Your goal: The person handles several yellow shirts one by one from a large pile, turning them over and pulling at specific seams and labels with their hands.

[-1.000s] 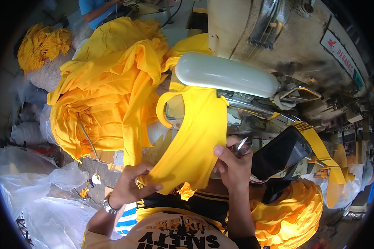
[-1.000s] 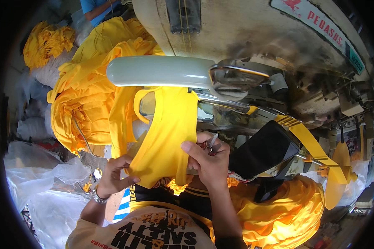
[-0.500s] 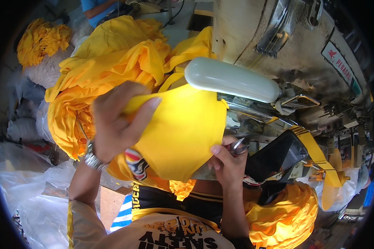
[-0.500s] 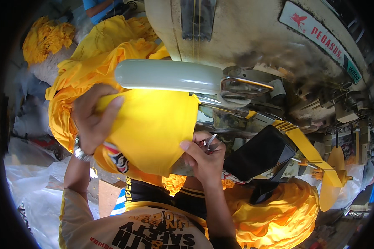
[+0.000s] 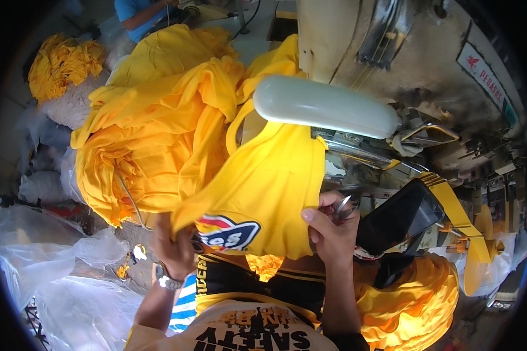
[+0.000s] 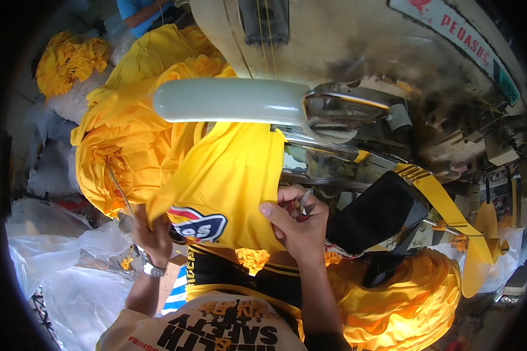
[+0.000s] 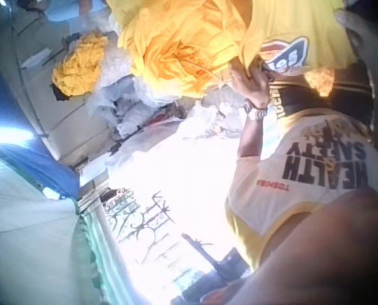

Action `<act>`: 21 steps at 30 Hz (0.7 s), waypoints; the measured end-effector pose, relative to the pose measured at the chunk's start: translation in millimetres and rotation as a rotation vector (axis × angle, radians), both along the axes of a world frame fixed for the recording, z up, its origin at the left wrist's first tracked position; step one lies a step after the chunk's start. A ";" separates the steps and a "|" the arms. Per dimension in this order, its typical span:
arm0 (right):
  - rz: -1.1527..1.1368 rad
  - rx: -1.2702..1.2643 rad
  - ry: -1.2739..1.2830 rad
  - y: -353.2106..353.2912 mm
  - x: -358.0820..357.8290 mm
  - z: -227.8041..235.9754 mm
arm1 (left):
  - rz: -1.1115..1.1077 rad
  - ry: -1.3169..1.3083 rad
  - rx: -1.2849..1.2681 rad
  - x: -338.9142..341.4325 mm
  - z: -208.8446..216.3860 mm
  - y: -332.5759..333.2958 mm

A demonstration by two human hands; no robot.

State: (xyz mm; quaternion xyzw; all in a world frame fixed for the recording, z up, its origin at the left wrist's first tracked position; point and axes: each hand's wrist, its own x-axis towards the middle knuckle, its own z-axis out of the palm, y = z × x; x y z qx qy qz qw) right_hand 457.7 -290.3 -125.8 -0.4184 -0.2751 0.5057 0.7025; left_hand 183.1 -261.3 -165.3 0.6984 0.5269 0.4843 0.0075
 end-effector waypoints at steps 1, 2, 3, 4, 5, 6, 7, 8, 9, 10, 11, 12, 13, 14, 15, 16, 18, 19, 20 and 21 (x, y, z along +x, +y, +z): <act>0.001 -0.002 -0.004 -0.7 -2.3 0.3 | 0.039 0.106 0.159 -3.9 16.0 15.1; 0.001 -0.004 -0.007 -0.6 -4.2 0.5 | 0.099 0.091 0.157 -10.2 29.1 23.7; -0.005 -0.002 0.004 -2.2 -3.6 1.4 | 0.108 0.134 0.303 -8.4 46.8 40.1; -0.005 -0.003 0.016 -3.0 -3.3 0.8 | 0.083 0.155 0.374 -8.8 64.8 53.2; -0.003 -0.005 0.026 -4.3 -2.5 -0.3 | 0.020 0.114 0.338 -12.3 78.7 61.9; 0.006 -0.009 0.012 -5.3 -2.1 1.4 | 0.042 0.173 0.417 -12.7 97.0 70.7; 0.012 -0.014 -0.002 -6.4 -1.3 3.2 | -0.005 0.226 0.482 -12.2 116.4 78.3; 0.017 -0.017 -0.017 -7.0 -0.6 5.0 | -0.028 0.233 0.499 -9.9 134.8 84.9; 0.003 -0.030 -0.023 -6.5 -1.3 4.8 | -0.042 0.310 0.526 -6.9 153.7 91.9; -0.012 -0.043 -0.030 -5.1 -2.9 4.6 | -0.077 0.353 0.589 0.8 170.1 102.3; -0.022 -0.055 -0.039 -4.9 -4.4 6.5 | -0.075 0.390 0.679 9.5 183.9 113.4; -0.040 -0.063 -0.043 -5.4 -3.1 5.6 | -0.213 0.386 0.689 20.8 195.3 131.4; -0.032 -0.065 -0.042 -4.4 -5.6 7.1 | -0.287 0.405 0.729 24.3 205.7 150.1; -0.017 -0.052 -0.028 -5.6 -5.6 6.3 | -0.312 0.396 0.684 26.0 210.6 169.1; -0.019 -0.055 -0.040 -4.9 -8.6 7.3 | -0.333 0.443 0.664 32.8 212.9 185.7; -0.017 -0.049 -0.051 -5.0 -12.3 8.9 | -0.272 0.544 0.557 25.3 213.0 213.6; -0.073 -0.050 -0.078 -2.2 -10.6 11.6 | -0.300 0.769 0.652 55.3 201.4 206.4; -0.104 -0.065 -0.092 -0.1 -11.0 10.3 | -0.359 0.631 0.573 70.2 175.1 186.9; -0.133 -0.081 -0.102 0.6 -9.7 7.6 | -0.484 0.424 0.342 86.0 153.5 147.7; -0.110 -0.096 -0.149 -0.9 -8.9 5.9 | -0.626 0.348 0.181 86.4 128.3 115.4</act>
